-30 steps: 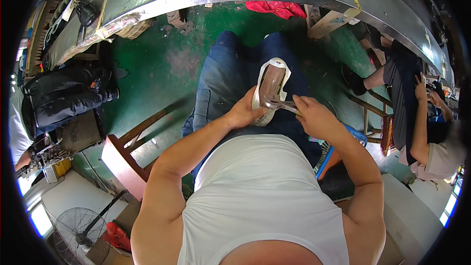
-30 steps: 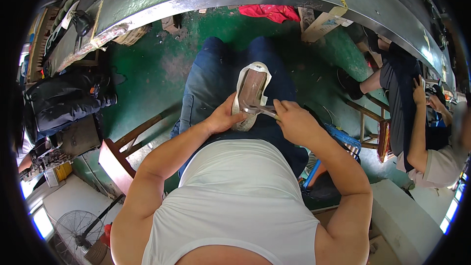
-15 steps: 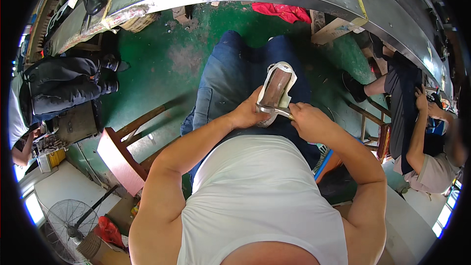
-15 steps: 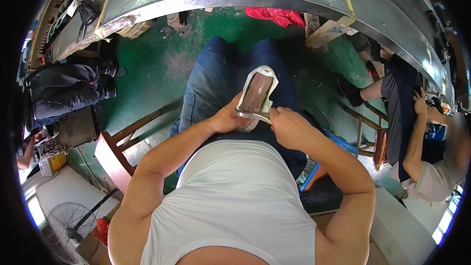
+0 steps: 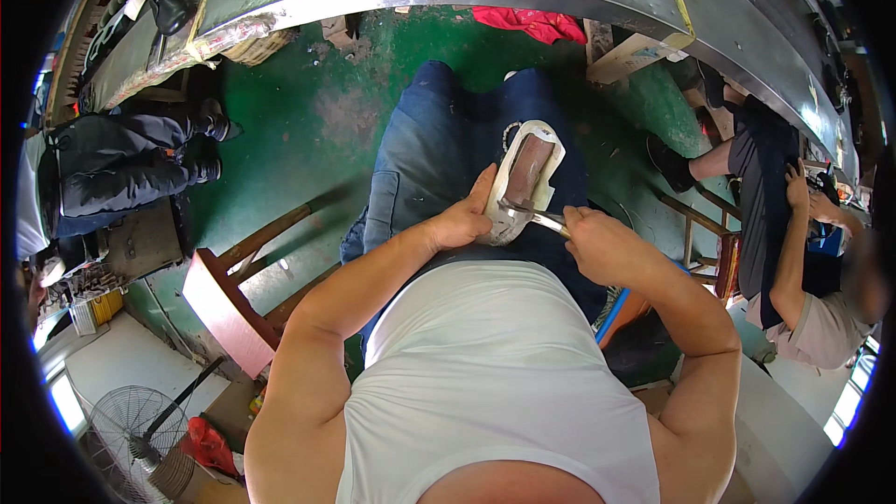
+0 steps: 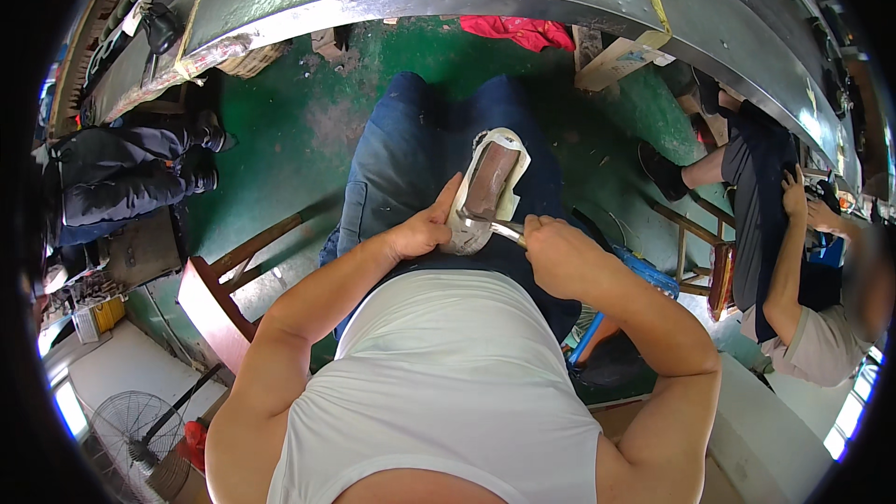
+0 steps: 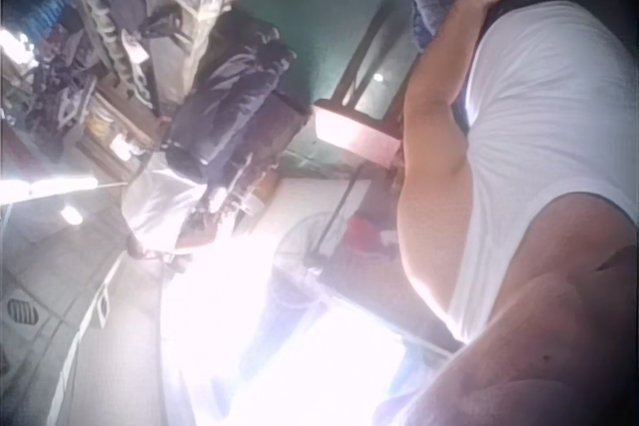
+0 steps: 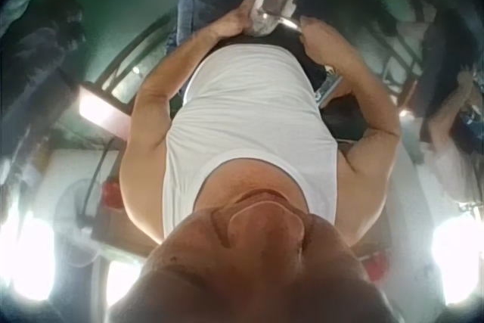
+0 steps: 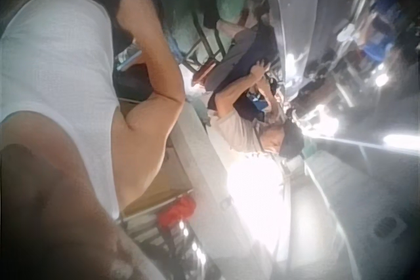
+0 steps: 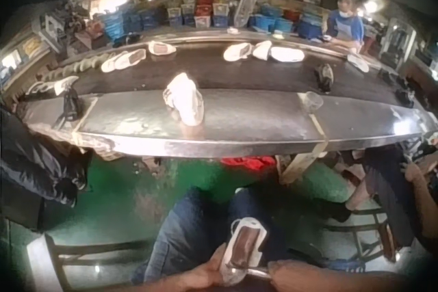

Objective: Using a lasting tool to pull and secure the shoe upper onto the last on a production line.

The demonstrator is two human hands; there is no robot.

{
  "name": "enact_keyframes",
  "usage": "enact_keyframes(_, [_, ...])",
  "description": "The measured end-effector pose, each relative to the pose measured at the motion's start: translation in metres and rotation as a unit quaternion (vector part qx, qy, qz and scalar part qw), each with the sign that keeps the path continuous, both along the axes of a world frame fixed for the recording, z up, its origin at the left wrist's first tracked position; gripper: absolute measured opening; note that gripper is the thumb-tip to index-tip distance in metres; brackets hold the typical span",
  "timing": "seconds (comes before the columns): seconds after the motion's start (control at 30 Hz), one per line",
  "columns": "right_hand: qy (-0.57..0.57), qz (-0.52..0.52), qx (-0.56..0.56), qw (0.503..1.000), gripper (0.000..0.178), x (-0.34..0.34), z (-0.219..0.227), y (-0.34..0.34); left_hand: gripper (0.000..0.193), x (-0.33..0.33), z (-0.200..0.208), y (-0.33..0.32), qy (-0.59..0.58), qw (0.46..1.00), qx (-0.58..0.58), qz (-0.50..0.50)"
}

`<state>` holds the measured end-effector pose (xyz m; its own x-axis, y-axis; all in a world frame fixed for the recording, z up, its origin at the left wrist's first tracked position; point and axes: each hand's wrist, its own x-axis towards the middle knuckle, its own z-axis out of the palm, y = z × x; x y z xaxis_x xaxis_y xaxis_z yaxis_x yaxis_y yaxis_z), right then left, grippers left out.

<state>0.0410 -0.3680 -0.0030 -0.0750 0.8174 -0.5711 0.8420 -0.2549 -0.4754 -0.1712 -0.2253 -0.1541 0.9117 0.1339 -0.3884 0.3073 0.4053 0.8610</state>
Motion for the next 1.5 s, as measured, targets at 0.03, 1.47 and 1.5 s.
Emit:
enact_keyframes(0.03, [0.000, 0.000, 0.000, 1.000, 0.028, 0.000, -0.003, 0.000, 0.099, -0.001, -0.006, -0.001, -0.005, 1.000, 0.004, 0.002])
enact_keyframes(1.47, [0.018, -0.179, 0.136, 0.974, 0.036, 0.016, -0.108, 0.011, 0.064, 0.043, 0.052, 0.005, 0.136, 0.774, 0.590, -0.184])
enact_keyframes(1.5, [0.019, -0.180, 0.112, 0.977, 0.040, 0.015, -0.109, 0.013, 0.065, 0.032, 0.047, 0.002, 0.106, 0.798, 0.573, -0.154])
